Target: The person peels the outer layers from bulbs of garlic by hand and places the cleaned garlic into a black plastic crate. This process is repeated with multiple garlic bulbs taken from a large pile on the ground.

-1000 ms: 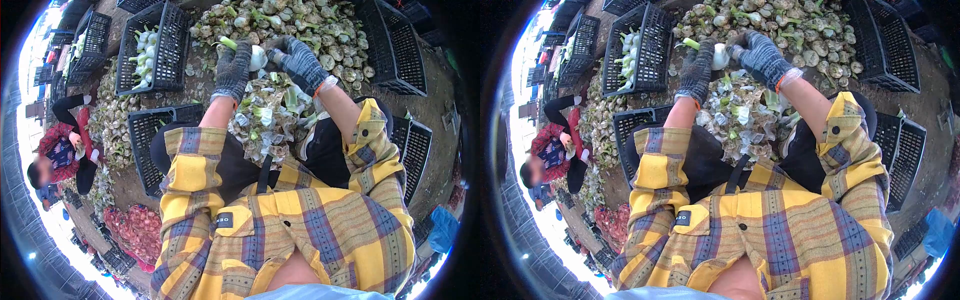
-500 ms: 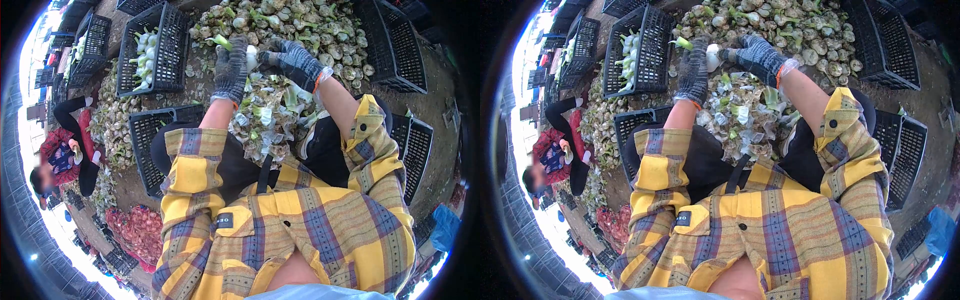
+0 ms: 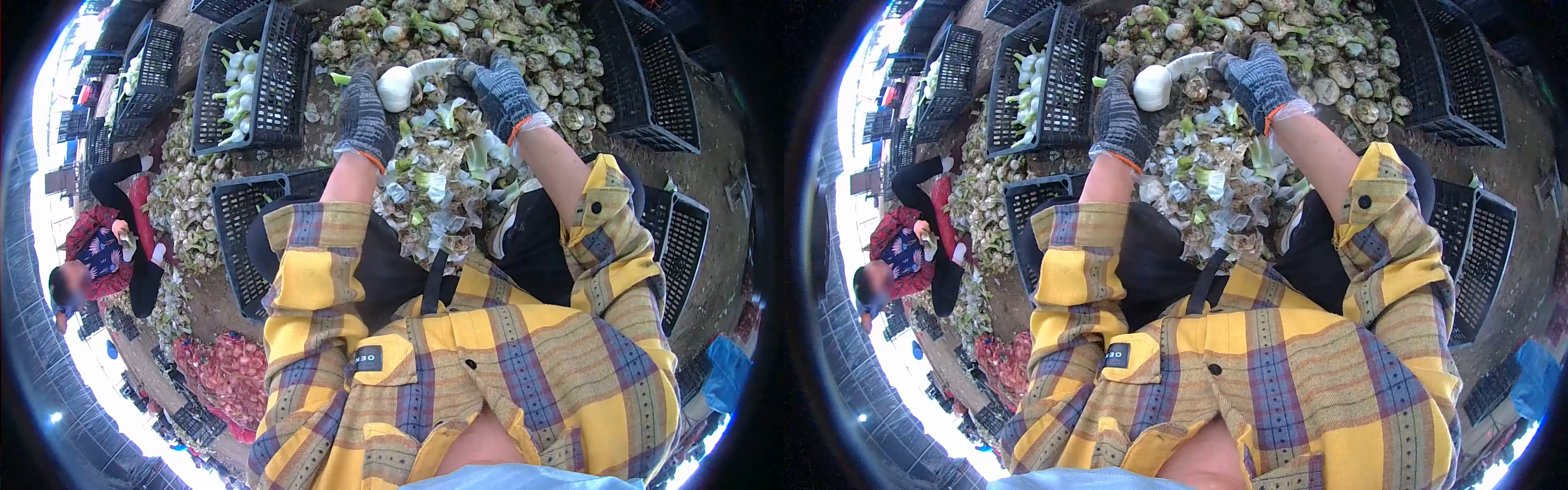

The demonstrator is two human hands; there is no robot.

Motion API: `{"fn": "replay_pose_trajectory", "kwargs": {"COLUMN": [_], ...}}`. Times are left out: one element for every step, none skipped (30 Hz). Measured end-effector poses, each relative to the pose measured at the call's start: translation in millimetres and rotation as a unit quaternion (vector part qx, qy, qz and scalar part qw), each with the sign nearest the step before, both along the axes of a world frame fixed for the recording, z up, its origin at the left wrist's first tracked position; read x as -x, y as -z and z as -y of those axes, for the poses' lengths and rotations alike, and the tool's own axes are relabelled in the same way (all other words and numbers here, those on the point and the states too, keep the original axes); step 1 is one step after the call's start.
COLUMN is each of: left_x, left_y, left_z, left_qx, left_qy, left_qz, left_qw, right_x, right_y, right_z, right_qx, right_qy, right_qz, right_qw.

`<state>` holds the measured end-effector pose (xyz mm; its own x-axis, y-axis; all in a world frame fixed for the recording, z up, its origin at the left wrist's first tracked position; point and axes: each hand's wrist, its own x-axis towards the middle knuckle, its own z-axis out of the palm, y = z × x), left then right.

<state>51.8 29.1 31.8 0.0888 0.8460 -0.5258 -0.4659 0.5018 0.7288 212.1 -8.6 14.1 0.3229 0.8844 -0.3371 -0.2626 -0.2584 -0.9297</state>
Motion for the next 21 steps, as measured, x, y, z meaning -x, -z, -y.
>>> {"fn": "replay_pose_trajectory", "kwargs": {"left_x": [0.0, 0.2, 1.1, 4.9, 8.7, 11.9, 14.7, 16.5, 16.4, 16.4, 16.3, 15.4, 14.4, 13.8, 12.4, 10.5, 10.7, 11.0, 12.7, 16.8, 21.7], "left_y": [-1.8, -3.6, -4.0, 1.0, 3.2, 4.7, 6.1, 5.4, 5.8, 6.6, 7.5, 8.4, 8.6, 8.4, 9.7, 11.5, 13.0, 4.8, 0.2, -5.4, -8.9], "left_z": [-0.7, -1.4, -2.4, -6.1, -7.5, -8.7, -10.8, -13.1, -12.8, -11.2, -9.3, -8.3, -8.2, -8.2, -6.8, -4.0, -1.4, 1.3, 2.0, 1.8, -1.0], "left_qx": [0.000, 0.004, 0.009, 0.025, 0.025, 0.022, 0.019, 0.049, 0.048, 0.036, 0.025, 0.026, 0.042, 0.057, 0.056, 0.061, 0.066, 0.060, 0.060, 0.005, -0.051], "left_qy": [-0.001, -0.014, -0.028, -0.050, -0.051, -0.048, -0.045, -0.040, -0.040, -0.047, -0.053, -0.053, -0.033, -0.014, -0.014, -0.009, -0.005, 0.015, 0.013, 0.047, 0.083], "left_qz": [0.000, 0.026, 0.051, 0.072, 0.071, 0.090, 0.109, 0.126, 0.126, 0.116, 0.106, 0.107, 0.099, 0.091, 0.091, 0.109, 0.127, 0.150, 0.150, 0.104, 0.058], "left_qw": [1.000, 1.000, 0.998, 0.996, 0.996, 0.995, 0.993, 0.990, 0.990, 0.991, 0.993, 0.993, 0.994, 0.994, 0.994, 0.992, 0.990, 0.987, 0.987, 0.993, 0.994], "right_x": [0.7, 4.6, 2.7, -2.5, -8.8, -15.2, -16.7, -14.7, -10.2, -1.8, 4.5, 11.6, 16.2, 16.6, 18.4, 20.6, 23.3, 26.8, 29.6, 31.8, 31.9], "right_y": [-0.4, -0.1, 1.3, 4.5, 7.6, 4.4, 2.0, -12.5, -22.1, -20.3, -12.3, -7.8, -5.8, -6.1, -5.5, -3.5, -2.5, -10.5, -18.0, -25.1, -28.8], "right_z": [-0.6, 1.0, 1.2, 2.0, 2.2, 1.9, 3.2, 8.0, 13.5, 21.1, 20.8, 19.4, 17.5, 15.1, 14.7, 14.5, 14.7, 19.3, 25.7, 33.3, 37.8], "right_qx": [-0.023, -0.048, -0.048, -0.060, -0.073, -0.022, -0.022, 0.003, 0.027, -0.003, -0.001, -0.097, -0.191, -0.170, -0.171, -0.168, -0.163, -0.168, -0.168, -0.170, -0.169], "right_qy": [0.008, 0.066, 0.065, 0.037, 0.008, -0.113, -0.113, -0.324, -0.513, -0.477, -0.477, -0.366, -0.247, -0.216, -0.216, -0.231, -0.246, -0.277, -0.278, -0.393, -0.498], "right_qz": [0.057, -0.073, -0.073, -0.057, -0.040, 0.061, 0.061, 0.198, 0.322, 0.302, 0.301, 0.288, 0.269, 0.295, 0.294, 0.231, 0.166, 0.143, 0.141, 0.177, 0.211], "right_qw": [0.998, 0.994, 0.994, 0.996, 0.997, 0.991, 0.991, 0.925, 0.795, 0.826, 0.826, 0.879, 0.911, 0.915, 0.915, 0.930, 0.941, 0.935, 0.935, 0.886, 0.824]}}
